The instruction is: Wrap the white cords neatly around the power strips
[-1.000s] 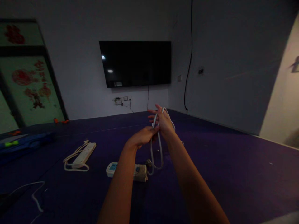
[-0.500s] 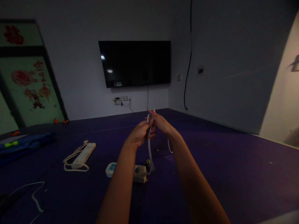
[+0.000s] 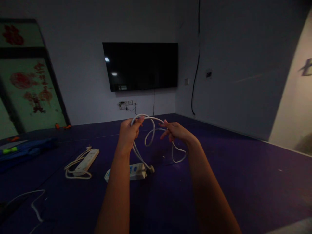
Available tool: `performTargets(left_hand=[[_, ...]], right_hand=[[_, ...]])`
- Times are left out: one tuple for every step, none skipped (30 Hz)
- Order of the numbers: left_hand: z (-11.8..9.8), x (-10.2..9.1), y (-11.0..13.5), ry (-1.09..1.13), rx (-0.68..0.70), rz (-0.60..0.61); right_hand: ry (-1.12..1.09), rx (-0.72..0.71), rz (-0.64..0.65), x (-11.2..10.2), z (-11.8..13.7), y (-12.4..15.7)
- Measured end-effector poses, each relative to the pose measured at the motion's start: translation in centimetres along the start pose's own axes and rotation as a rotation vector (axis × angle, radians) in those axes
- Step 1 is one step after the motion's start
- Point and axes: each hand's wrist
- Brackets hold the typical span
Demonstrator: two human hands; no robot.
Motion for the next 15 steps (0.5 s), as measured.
performTargets(left_hand=[[-0.1, -0.3, 0.0, -0.005, 0.0, -0.017], [-0.1, -0.6, -0.1, -0.009, -0.008, -0.025], [-0.1, -0.9, -0.1, -0.013, -0.019, -0.029], [-0.1, -1.1, -0.1, -0.015, -0.033, -0.036], [-0.1, -1.2, -0.2, -0.015, -0.049, -0.045], [-0.2, -1.4, -0.2, -0.014, -0.066, -0.054], [-0.3, -1.6, -0.2, -0.012, -0.079, -0.066], [-0.4, -1.9, -0.1, -0.008, -0.087, -0.081], [-0.7, -2.3, 0.0, -0.005, -0.09, -0.099], [-1.0, -2.8, 0.2, 0.0, -0.087, -0.121], [-1.4, -3.4, 0.4, 0.007, -0.072, -0.151], [-1.8, -4.1, 0.7, 0.014, -0.055, -0.182], [-2.2, -4.8, 1.0, 0.024, -0.036, -0.212], [-2.6, -5.5, 1.4, 0.038, -0.017, -0.241], [-2.9, -6.0, 1.6, 0.046, -0.008, -0.252]], right_hand=[[0.01, 0.044, 0.002, 0.0, -0.2, -0.2], [0.022, 0.082, 0.006, 0.1, -0.4, -0.4], [0.038, 0.12, 0.007, 0.1, -0.6, -0.7], [0.056, 0.159, 0.004, 0.2, -0.8, -1.0], [0.072, 0.196, -0.008, 0.3, -1.0, -1.3], [0.091, 0.231, -0.031, 0.2, -1.2, -1.6], [0.117, 0.27, -0.066, 0.1, -1.6, -1.8], [0.152, 0.313, -0.112, -0.2, -2.0, -1.9], [0.193, 0.359, -0.169, -0.7, -2.6, -1.9], [0.237, 0.414, -0.234, -1.2, -3.3, -1.8], [0.279, 0.465, -0.309, -1.9, -4.2, -1.7], [0.307, 0.51, -0.382, -2.6, -5.1, -1.4], [0.31, 0.563, -0.459, -3.3, -6.1, -1.1], [0.29, 0.587, -0.518, -3.9, -7.1, -0.8], [0.252, 0.586, -0.555, -4.4, -8.0, -0.6]])
Point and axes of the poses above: each hand's wrist, its own y-axis away from the middle knuckle, its own x-axis out of the palm, z = x × y, and after that the axes turned 14 degrees about z, right-handed
